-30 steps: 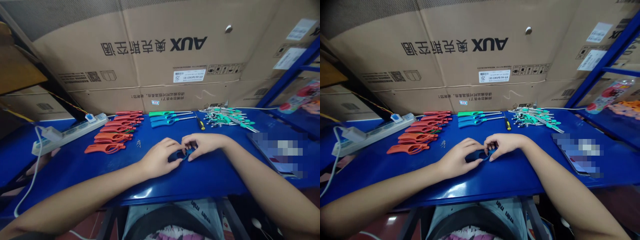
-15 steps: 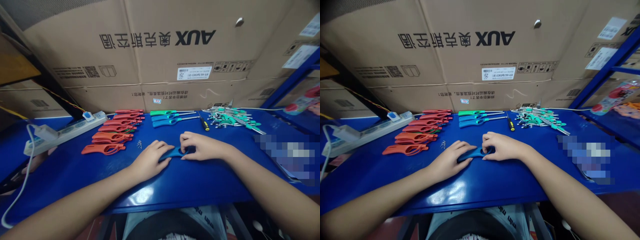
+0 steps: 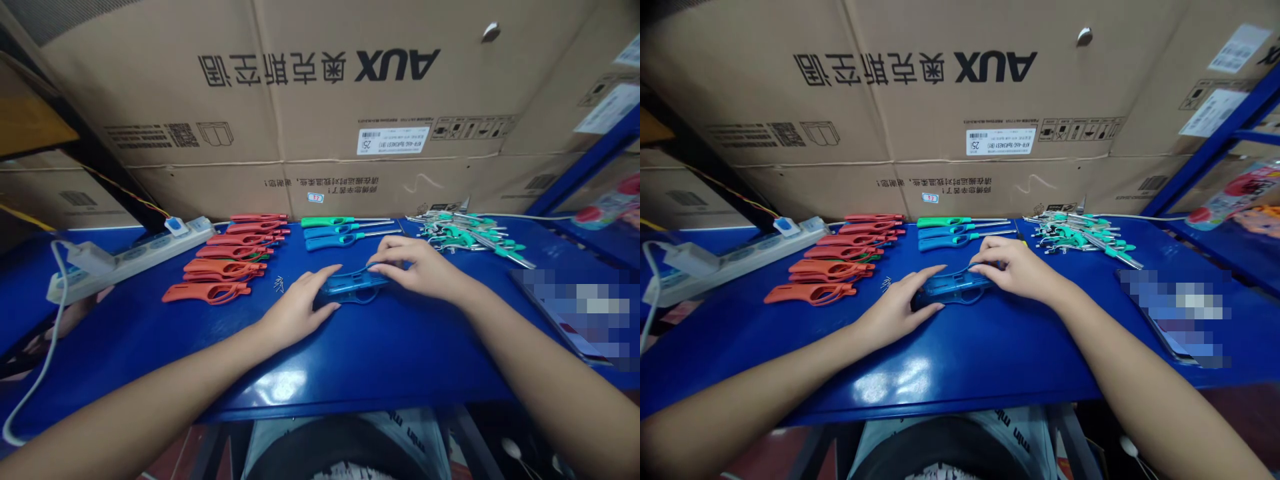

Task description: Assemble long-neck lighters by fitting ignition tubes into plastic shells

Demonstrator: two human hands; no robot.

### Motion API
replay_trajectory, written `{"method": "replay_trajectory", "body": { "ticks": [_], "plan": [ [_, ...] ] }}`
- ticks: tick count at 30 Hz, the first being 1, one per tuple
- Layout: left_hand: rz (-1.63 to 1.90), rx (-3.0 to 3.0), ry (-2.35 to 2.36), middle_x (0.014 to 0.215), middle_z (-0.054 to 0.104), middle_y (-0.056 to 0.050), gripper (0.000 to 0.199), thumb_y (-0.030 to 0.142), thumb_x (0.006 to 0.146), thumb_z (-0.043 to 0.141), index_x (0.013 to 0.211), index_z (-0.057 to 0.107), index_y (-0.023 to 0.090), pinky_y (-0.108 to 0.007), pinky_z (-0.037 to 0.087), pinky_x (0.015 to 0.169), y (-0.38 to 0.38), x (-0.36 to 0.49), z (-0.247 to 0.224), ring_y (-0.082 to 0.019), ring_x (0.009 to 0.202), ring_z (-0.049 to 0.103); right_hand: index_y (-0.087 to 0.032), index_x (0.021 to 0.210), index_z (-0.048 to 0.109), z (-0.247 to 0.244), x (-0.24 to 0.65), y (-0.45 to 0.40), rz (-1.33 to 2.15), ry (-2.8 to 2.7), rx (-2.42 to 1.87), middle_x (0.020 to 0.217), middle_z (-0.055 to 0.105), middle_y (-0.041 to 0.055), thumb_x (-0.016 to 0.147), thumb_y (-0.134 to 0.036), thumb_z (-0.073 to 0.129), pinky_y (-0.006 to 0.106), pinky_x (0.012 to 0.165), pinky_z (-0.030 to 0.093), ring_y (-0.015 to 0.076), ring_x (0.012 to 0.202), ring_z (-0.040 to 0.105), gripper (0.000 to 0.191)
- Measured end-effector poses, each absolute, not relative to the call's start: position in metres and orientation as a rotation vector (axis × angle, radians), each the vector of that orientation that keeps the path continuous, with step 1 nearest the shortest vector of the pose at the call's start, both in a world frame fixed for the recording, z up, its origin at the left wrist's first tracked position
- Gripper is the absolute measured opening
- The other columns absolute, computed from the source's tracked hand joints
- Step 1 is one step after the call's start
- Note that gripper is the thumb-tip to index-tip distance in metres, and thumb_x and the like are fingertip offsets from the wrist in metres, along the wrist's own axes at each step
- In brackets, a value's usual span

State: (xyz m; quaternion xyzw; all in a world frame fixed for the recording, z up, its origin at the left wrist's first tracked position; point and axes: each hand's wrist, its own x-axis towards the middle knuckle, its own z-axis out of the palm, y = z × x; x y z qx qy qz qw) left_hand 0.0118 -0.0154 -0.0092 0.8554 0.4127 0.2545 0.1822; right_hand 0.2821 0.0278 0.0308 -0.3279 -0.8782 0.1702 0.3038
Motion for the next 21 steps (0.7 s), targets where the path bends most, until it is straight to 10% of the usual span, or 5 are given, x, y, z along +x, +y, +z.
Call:
{"method": "replay_trajectory", "body": {
  "ticks": [10,21],
  "plan": [
    [0.828,2.356,1.071,0.112,0.07,-0.006,0.058,0.022,0.089,0.073,0.141,0.048,0.02,-0.041,0.053,0.098,-0.007,0.009,-0.018,-0.022,0.104,0.064,-0.015,0.087,0.076,0.035,0.28,0.02,1.187,-2.523,-0.863,0.081,0.063,0.0024,0.087,-0.041,0.072,0.024,0.064,0.047,0.0117,0.071,0.059,0.027],
    [0.572,2.722,1.069,0.108,0.071,-0.007,0.032,0.042,0.097,0.058,0.118,0.068,0.02,-0.043,0.048,0.088,-0.037,0.016,0.013,-0.026,0.103,0.06,-0.017,0.087,0.068,0.024,0.275,0.022,0.951,-2.626,-0.895,0.088,0.057,-0.0001,0.083,-0.026,0.075,0.023,0.063,0.044,0.0085,0.066,0.05,0.012]
  ]
}}
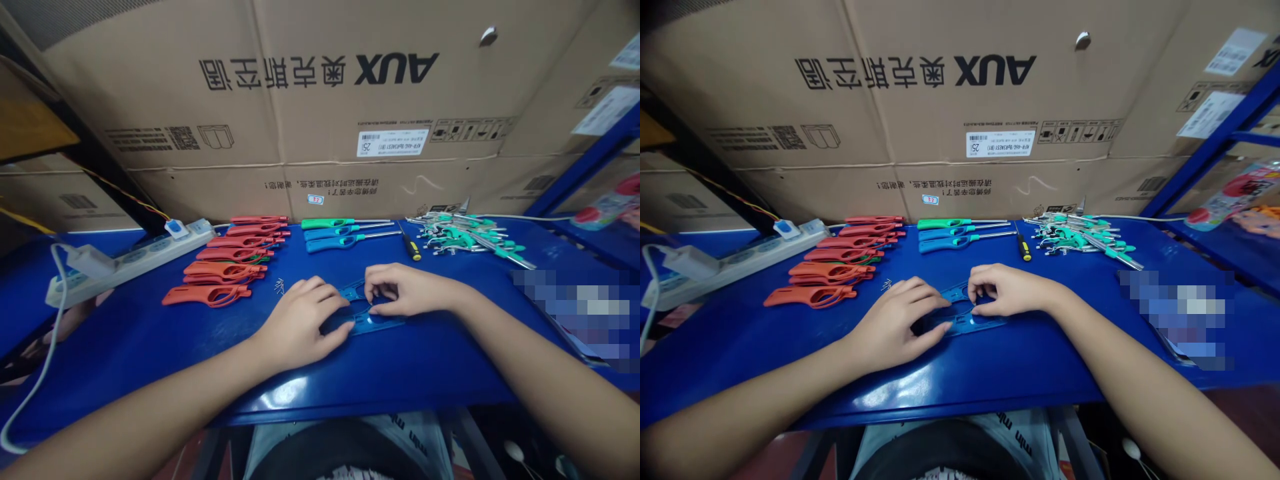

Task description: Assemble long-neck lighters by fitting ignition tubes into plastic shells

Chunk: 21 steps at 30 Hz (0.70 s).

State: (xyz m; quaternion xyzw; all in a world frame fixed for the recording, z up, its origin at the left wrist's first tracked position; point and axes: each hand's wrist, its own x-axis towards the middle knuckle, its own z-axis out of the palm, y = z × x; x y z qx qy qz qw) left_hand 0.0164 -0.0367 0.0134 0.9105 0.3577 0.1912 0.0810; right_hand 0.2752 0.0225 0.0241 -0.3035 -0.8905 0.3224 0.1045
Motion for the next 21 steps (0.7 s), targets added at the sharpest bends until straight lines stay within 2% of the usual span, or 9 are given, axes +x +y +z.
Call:
{"method": "replay_trajectory", "body": {
  "ticks": [3,7,13,17,21],
  "plan": [
    [0.411,2.775,1.068,0.109,0.071,-0.007,0.035,0.046,0.095,0.06,0.118,0.068,0.022,-0.043,0.048,0.084,-0.04,0.018,0.015,-0.027,0.103,0.06,-0.018,0.098,0.065,0.021,0.276,0.022,0.894,-2.603,-0.905,0.103,0.055,0.0021,0.084,-0.021,0.071,0.024,0.067,0.046,0.0089,0.071,0.049,0.016],
    [0.336,2.807,1.07,0.113,0.069,-0.006,0.03,0.042,0.098,0.056,0.117,0.07,0.023,-0.042,0.049,0.086,-0.038,0.016,0.013,-0.026,0.105,0.061,-0.019,0.108,0.063,0.017,0.276,0.024,0.851,-2.599,-0.914,0.111,0.055,0.0036,0.086,-0.024,0.07,0.025,0.07,0.047,0.01,0.074,0.051,0.024],
    [0.326,2.802,1.104,0.114,0.069,-0.007,0.031,0.038,0.1,0.053,0.12,0.069,0.02,-0.042,0.053,0.091,-0.034,0.014,0.012,-0.026,0.107,0.063,-0.019,0.102,0.07,0.019,0.279,0.027,0.791,-2.629,-0.965,0.11,0.059,0.0051,0.089,-0.035,0.069,0.027,0.069,0.047,0.0106,0.073,0.053,0.021],
    [0.337,2.771,1.109,0.115,0.068,-0.009,0.03,0.035,0.101,0.053,0.121,0.068,0.018,-0.04,0.055,0.092,-0.032,0.013,0.012,-0.026,0.109,0.063,-0.019,0.096,0.072,0.022,0.28,0.028,0.746,-2.641,-1.008,0.108,0.06,0.0056,0.089,-0.034,0.068,0.028,0.066,0.046,0.0106,0.069,0.053,0.017],
    [0.366,2.741,1.093,0.118,0.067,-0.01,0.028,0.032,0.101,0.053,0.121,0.067,0.017,-0.041,0.055,0.096,-0.029,0.011,0.01,-0.026,0.111,0.063,-0.019,0.097,0.073,0.025,0.289,0.036,0.812,-2.609,-0.948,0.108,0.062,0.0075,0.092,-0.039,0.063,0.028,0.068,0.048,0.0127,0.074,0.056,0.023]
  ]
}}
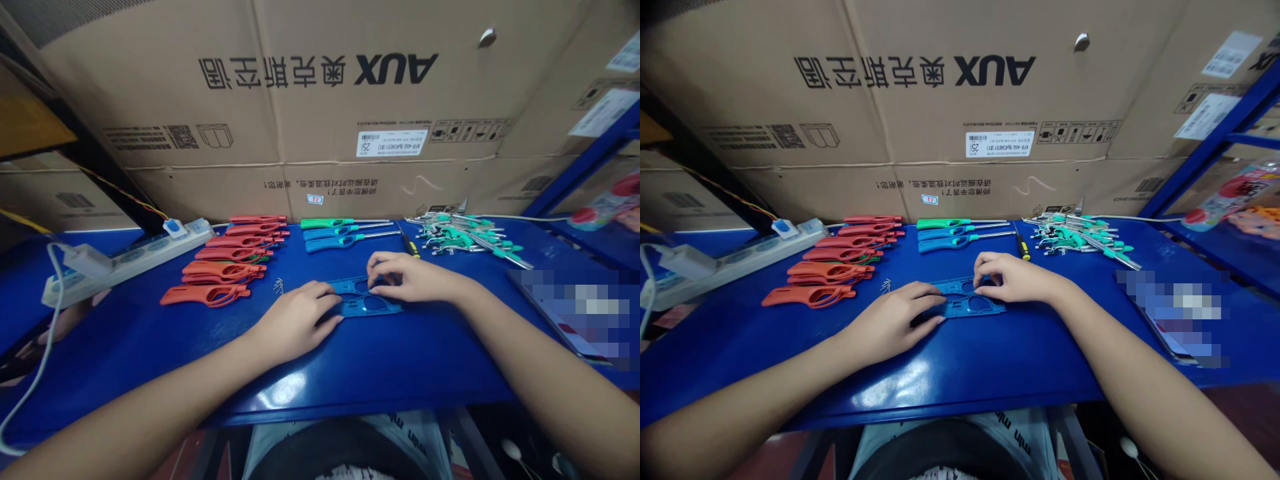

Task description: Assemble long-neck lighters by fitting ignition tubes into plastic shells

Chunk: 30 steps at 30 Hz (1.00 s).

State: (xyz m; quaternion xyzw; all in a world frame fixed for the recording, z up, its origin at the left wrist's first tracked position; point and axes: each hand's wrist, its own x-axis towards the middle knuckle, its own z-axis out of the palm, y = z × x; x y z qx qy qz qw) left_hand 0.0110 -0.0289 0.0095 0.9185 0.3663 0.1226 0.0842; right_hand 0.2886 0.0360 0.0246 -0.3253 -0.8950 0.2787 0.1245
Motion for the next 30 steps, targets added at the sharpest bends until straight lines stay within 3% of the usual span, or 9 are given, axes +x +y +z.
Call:
{"method": "replay_trajectory", "body": {
  "ticks": [3,6,8,11,14,19,30],
  "plan": [
    [0.402,2.721,1.06,0.118,0.067,-0.011,0.027,0.031,0.101,0.054,0.12,0.066,0.017,-0.041,0.055,0.098,-0.027,0.01,0.006,-0.025,0.112,0.063,-0.019,0.095,0.072,0.027,0.311,0.052,0.689,-2.476,-0.999,0.103,0.066,0.0086,0.092,-0.042,0.059,0.032,0.08,0.049,0.0199,0.092,0.062,0.027],
    [0.434,2.718,1.032,0.119,0.067,-0.011,0.028,0.032,0.1,0.056,0.121,0.066,0.017,-0.041,0.055,0.099,-0.026,0.009,0.004,-0.026,0.114,0.062,-0.019,0.081,0.067,0.027,0.345,0.072,0.255,-2.264,-1.428,0.09,0.067,0.0081,0.086,-0.036,0.058,0.036,0.08,0.047,0.0224,0.083,0.062,0.019],
    [0.442,2.719,1.027,0.119,0.066,-0.011,0.029,0.034,0.099,0.058,0.121,0.066,0.017,-0.042,0.055,0.098,-0.026,0.009,0.004,-0.026,0.114,0.062,-0.02,0.07,0.062,0.025,0.368,0.082,-0.027,-2.165,-1.719,0.095,0.066,0.0107,0.083,-0.031,0.056,0.036,0.079,0.047,0.0246,0.086,0.062,0.018],
    [0.438,2.741,1.044,0.117,0.067,-0.011,0.03,0.034,0.099,0.058,0.121,0.066,0.017,-0.042,0.056,0.096,-0.027,0.009,0.007,-0.027,0.113,0.062,-0.019,0.087,0.066,0.021,0.398,0.092,-0.215,-2.002,-2.0,0.107,0.064,0.014,0.082,-0.031,0.055,0.036,0.078,0.048,0.027,0.091,0.063,0.016],
    [0.403,2.801,1.068,0.114,0.069,-0.01,0.029,0.035,0.099,0.058,0.119,0.067,0.017,-0.044,0.056,0.094,-0.027,0.009,0.01,-0.028,0.11,0.063,-0.018,0.099,0.067,0.018,0.418,0.098,-0.088,-2.053,-2.169,0.107,0.066,0.0137,0.074,-0.026,0.061,0.035,0.078,0.05,0.0279,0.092,0.065,0.027],
    [0.337,2.814,1.117,0.112,0.07,-0.009,0.026,0.035,0.1,0.057,0.116,0.068,0.018,-0.044,0.056,0.091,-0.026,0.009,0.01,-0.028,0.108,0.063,-0.019,0.088,0.069,0.011,0.434,0.102,0.077,-2.125,-2.202,0.088,0.073,0.0076,0.066,-0.014,0.064,0.031,0.071,0.05,0.0235,0.079,0.067,0.023],
    [0.41,2.747,1.053,0.116,0.067,-0.01,0.025,0.031,0.1,0.057,0.119,0.066,0.018,-0.042,0.055,0.096,-0.023,0.007,0.004,-0.026,0.111,0.062,-0.02,0.099,0.071,0.014,0.439,0.103,-0.023,-2.121,-2.16,0.104,0.072,0.0105,0.067,-0.015,0.064,0.032,0.079,0.05,0.0263,0.096,0.066,0.034]
  ]
}}
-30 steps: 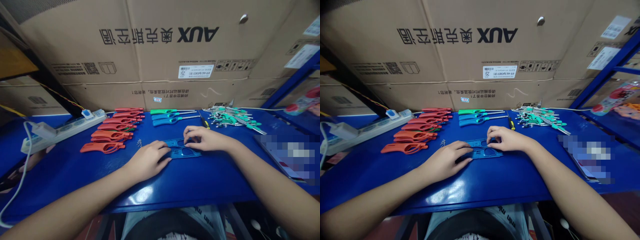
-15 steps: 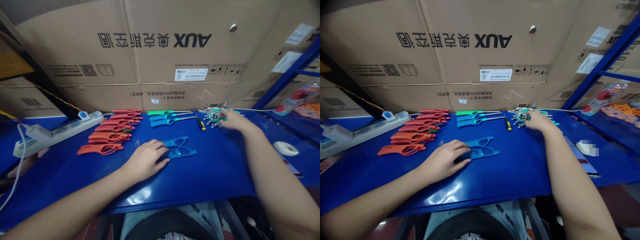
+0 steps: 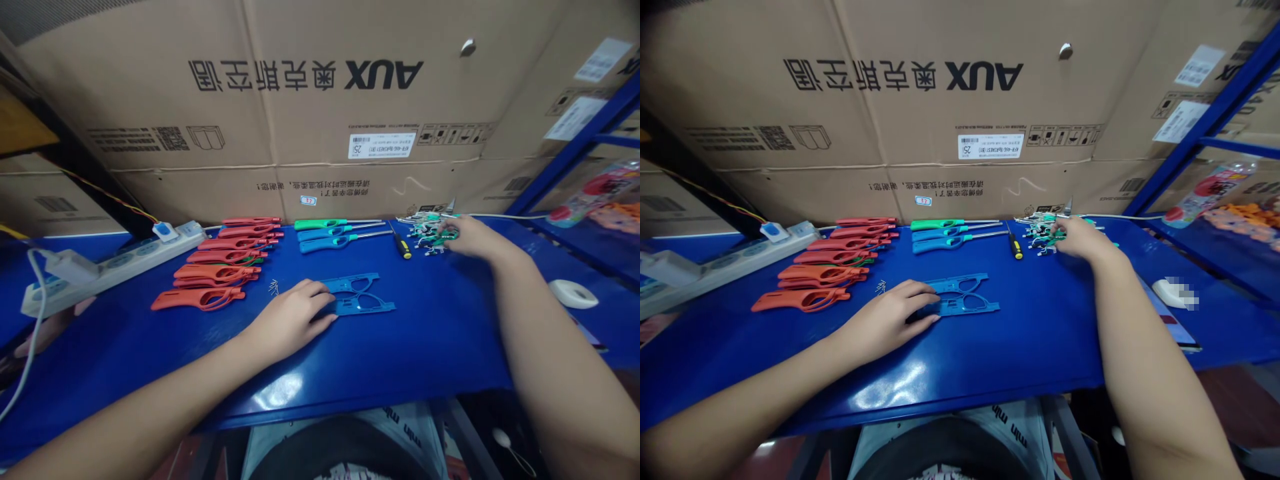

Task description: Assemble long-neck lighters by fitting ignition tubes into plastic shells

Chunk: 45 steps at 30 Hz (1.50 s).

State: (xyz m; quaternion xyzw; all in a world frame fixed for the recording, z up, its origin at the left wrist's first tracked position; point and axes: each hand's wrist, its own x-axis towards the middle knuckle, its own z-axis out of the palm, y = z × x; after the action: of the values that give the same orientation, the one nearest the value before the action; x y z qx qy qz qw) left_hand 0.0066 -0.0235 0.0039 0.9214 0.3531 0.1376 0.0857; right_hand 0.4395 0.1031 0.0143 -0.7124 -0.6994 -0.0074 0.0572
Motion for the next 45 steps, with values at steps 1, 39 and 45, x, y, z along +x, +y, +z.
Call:
{"method": "replay_trajectory", "body": {
  "ticks": [1,39,45],
  "plan": [
    [0.41,2.745,1.053,0.116,0.067,-0.01,0.025,0.031,0.1,0.057,0.119,0.066,0.018,-0.042,0.055,0.096,-0.023,0.007,0.004,-0.026,0.112,0.062,-0.02,0.1,0.071,0.014,0.44,0.103,-0.039,-2.112,-2.164,0.105,0.071,0.0108,0.068,-0.016,0.064,0.033,0.078,0.05,0.0267,0.096,0.066,0.033],
    [0.366,2.758,1.08,0.116,0.067,-0.01,0.027,0.032,0.1,0.057,0.12,0.067,0.017,-0.041,0.056,0.093,-0.025,0.008,0.008,-0.027,0.112,0.061,-0.018,0.084,0.065,0.007,0.419,0.099,-0.164,-1.946,-2.225,0.084,0.068,0.0121,0.083,-0.023,0.053,0.033,0.074,0.046,0.0255,0.081,0.063,0.013],
    [0.37,2.753,1.076,0.117,0.067,-0.01,0.027,0.031,0.1,0.057,0.119,0.067,0.016,-0.042,0.055,0.095,-0.025,0.007,0.007,-0.027,0.112,0.061,-0.017,0.091,0.07,0.019,0.419,0.095,-0.094,-1.827,-2.258,0.098,0.071,0.0114,0.079,-0.018,0.057,0.029,0.075,0.044,0.0232,0.087,0.064,0.017]
  ]
}}
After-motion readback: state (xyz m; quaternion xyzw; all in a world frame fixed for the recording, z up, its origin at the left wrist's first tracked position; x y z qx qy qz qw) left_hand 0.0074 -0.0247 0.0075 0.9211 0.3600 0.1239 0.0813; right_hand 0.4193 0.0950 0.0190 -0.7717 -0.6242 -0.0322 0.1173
